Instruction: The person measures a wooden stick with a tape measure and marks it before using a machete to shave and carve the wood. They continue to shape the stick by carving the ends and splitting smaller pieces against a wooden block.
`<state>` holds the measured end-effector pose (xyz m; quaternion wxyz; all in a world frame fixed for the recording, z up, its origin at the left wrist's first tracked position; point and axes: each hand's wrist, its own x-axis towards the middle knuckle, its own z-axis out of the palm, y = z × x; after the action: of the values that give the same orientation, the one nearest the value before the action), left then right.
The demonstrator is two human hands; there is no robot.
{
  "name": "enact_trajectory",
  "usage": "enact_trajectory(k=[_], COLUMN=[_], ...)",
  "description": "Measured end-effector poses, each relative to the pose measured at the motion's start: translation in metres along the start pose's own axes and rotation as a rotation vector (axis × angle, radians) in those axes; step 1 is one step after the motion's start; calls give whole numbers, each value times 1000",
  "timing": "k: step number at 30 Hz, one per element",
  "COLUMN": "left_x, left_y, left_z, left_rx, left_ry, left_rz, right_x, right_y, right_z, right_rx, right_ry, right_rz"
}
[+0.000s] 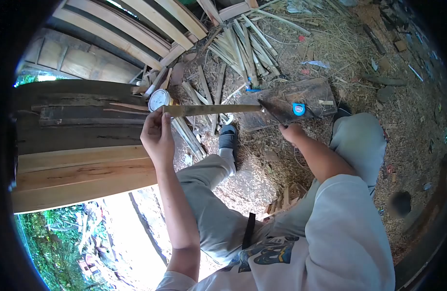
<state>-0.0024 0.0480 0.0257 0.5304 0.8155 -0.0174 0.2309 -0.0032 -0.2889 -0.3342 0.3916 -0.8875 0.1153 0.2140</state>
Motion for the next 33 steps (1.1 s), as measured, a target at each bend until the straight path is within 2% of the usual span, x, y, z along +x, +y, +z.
enact_trajectory(k=[1, 2, 5, 7, 11, 13, 14, 16, 17, 19, 20, 23, 25, 27, 29, 31, 33], left_x=[-1, -2, 0, 3, 8, 8, 8, 7, 6, 6, 6, 6, 7, 8, 6, 2, 2], left_y=[-1, -4, -3, 2, 9, 12, 12, 13, 14, 15, 15, 16, 15, 15, 16, 26, 24], left_z=[1, 3, 16, 19, 27, 34, 37, 44, 46, 50, 52, 59, 63, 67, 73, 82, 85], left_rx=[-8, 9, -51, -83, -85, -122, -124, -160, -164, -158, -161, -130, -112, -91, -67, -148, -115], left_ry=[6, 8, 41, 33, 26, 26, 19, 17, 13, -7, -11, -37, -53, -59, -64, -41, -44], left_rz=[-13, 33, 71, 34, -3, 35, 34, 50, 50, 90, 93, 121, 188, 200, 213, 135, 184], right_x=[-28, -51, -49, -47, -69, -85, -93, -106, -111, -122, -129, -137, -139, -143, -145, -143, -141], right_y=[-33, -62, -70, -85, -145, -176, -190, -213, -221, -233, -237, -241, -244, -251, -259, -262, -263], right_z=[-20, -27, -11, -8, -32, -49, -58, -74, -81, -92, -98, -114, -122, -133, -142, -145, -146], right_rx=[150, 221, 358, 471, 521, 681, 684, 739, 739, 600, 546, 458, 466, 509, 521, 533, 512], right_ry=[-217, -141, -138, -258, -200, -156, -151, -159, -154, -12, 66, 92, 162, 96, 83, 70, 115], right_rz=[267, 330, 355, 292, 192, -81, -76, -294, -292, -496, -534, -495, -546, -463, -462, -462, -507])
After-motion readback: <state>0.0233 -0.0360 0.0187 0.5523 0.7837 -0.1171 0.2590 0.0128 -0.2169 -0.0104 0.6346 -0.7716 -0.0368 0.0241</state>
